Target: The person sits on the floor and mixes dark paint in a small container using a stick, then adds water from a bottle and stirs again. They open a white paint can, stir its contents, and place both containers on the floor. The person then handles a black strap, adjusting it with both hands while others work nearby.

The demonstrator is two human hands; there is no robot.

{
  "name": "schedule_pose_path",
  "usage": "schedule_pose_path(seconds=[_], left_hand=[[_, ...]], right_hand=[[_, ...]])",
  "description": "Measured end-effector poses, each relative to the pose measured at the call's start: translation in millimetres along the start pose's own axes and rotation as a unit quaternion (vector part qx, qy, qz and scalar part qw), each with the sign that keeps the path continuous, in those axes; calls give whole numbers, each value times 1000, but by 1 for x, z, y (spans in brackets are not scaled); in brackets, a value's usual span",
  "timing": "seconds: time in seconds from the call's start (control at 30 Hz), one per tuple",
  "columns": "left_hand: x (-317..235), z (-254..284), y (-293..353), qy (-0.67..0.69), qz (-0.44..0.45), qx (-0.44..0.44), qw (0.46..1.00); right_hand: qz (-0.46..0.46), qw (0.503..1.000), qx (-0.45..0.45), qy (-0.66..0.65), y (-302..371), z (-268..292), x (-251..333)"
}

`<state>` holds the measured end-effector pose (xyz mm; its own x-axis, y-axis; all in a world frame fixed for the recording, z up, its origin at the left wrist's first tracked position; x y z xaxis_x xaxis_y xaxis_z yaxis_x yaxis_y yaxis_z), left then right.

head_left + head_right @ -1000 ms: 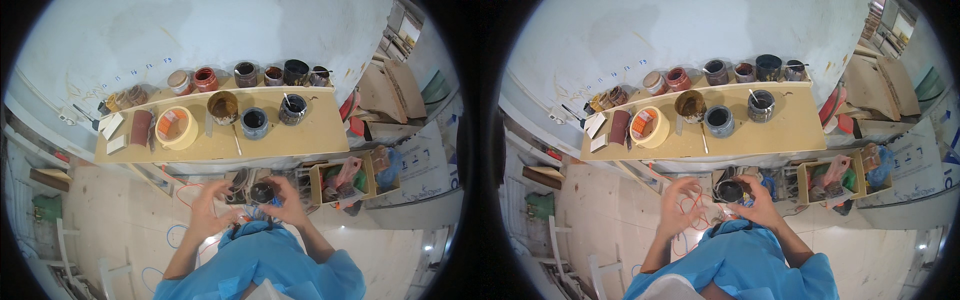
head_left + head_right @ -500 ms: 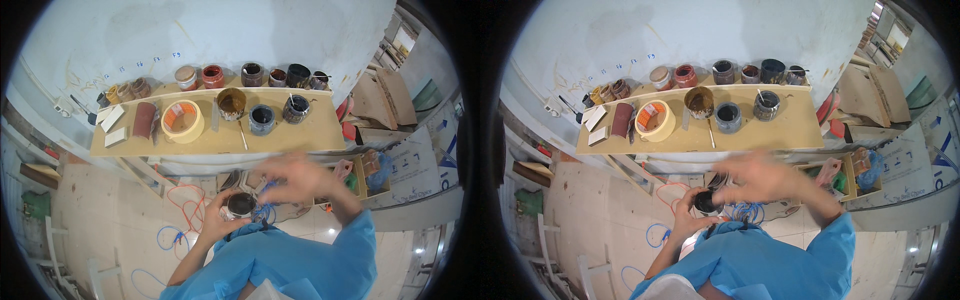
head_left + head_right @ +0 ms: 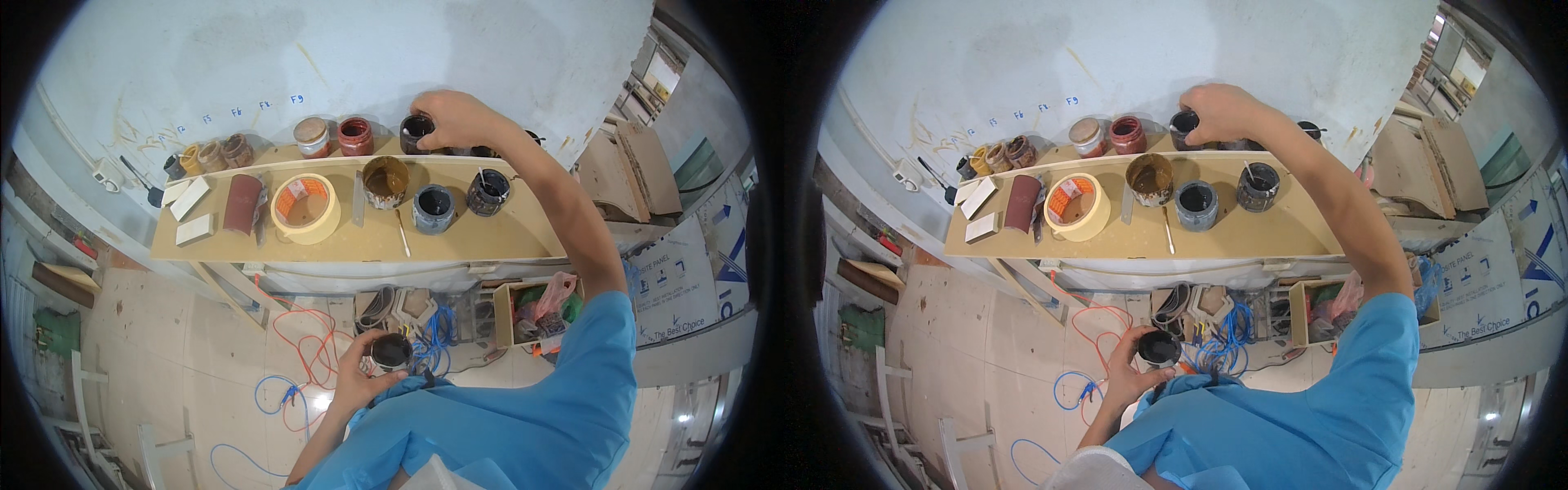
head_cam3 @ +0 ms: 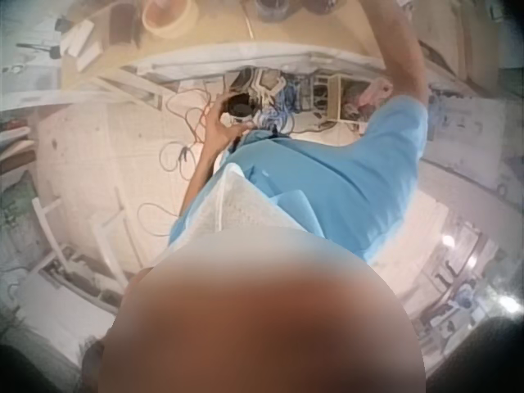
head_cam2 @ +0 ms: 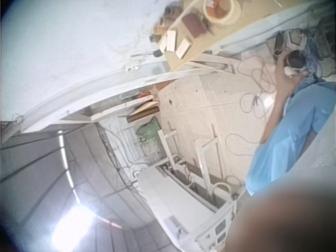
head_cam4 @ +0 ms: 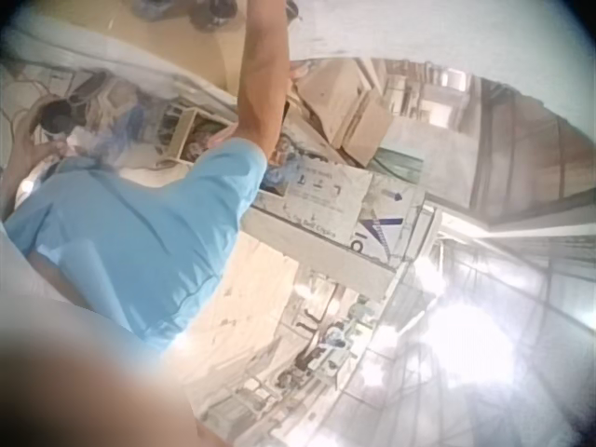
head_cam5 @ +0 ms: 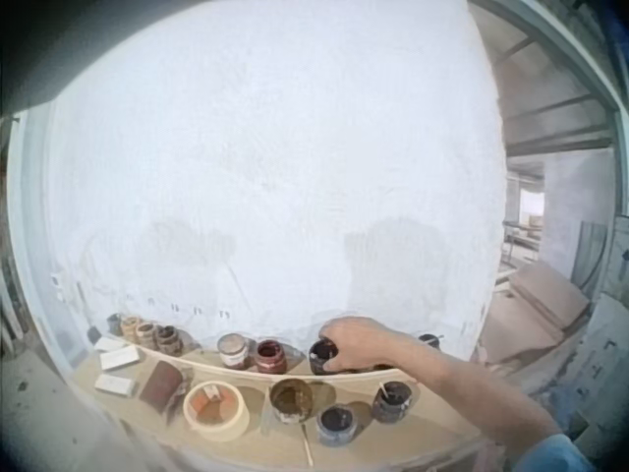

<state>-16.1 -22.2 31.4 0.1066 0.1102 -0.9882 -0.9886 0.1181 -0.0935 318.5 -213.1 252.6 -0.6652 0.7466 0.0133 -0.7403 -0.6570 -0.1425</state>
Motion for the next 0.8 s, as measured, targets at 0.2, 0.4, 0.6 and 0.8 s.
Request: schedule_pose_path(seconds=[0.2, 0.4, 0.6, 0.8], left_hand=[[10, 4, 1, 6, -1, -11, 1000], [12, -2, -8, -7, 1, 17, 1000], [5, -12, -14, 21, -13, 46, 999], [11, -15, -17, 9, -1, 61, 998]], right_hand=[[96, 978, -185, 22, 40, 23, 33], [89, 971, -220, 36, 68, 44, 47], [82, 971, -223, 33, 95, 53, 55], [85, 961, -257, 51, 132, 64, 67]])
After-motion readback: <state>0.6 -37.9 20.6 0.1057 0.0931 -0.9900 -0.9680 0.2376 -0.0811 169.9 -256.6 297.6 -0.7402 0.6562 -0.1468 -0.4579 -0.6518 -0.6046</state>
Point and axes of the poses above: each hand's wrist, its own y-axis away from the middle knuckle, its own z-axis out of the back of the hand, x = y × z, the point moved 6 cm from there along -y, towards the middle knuckle
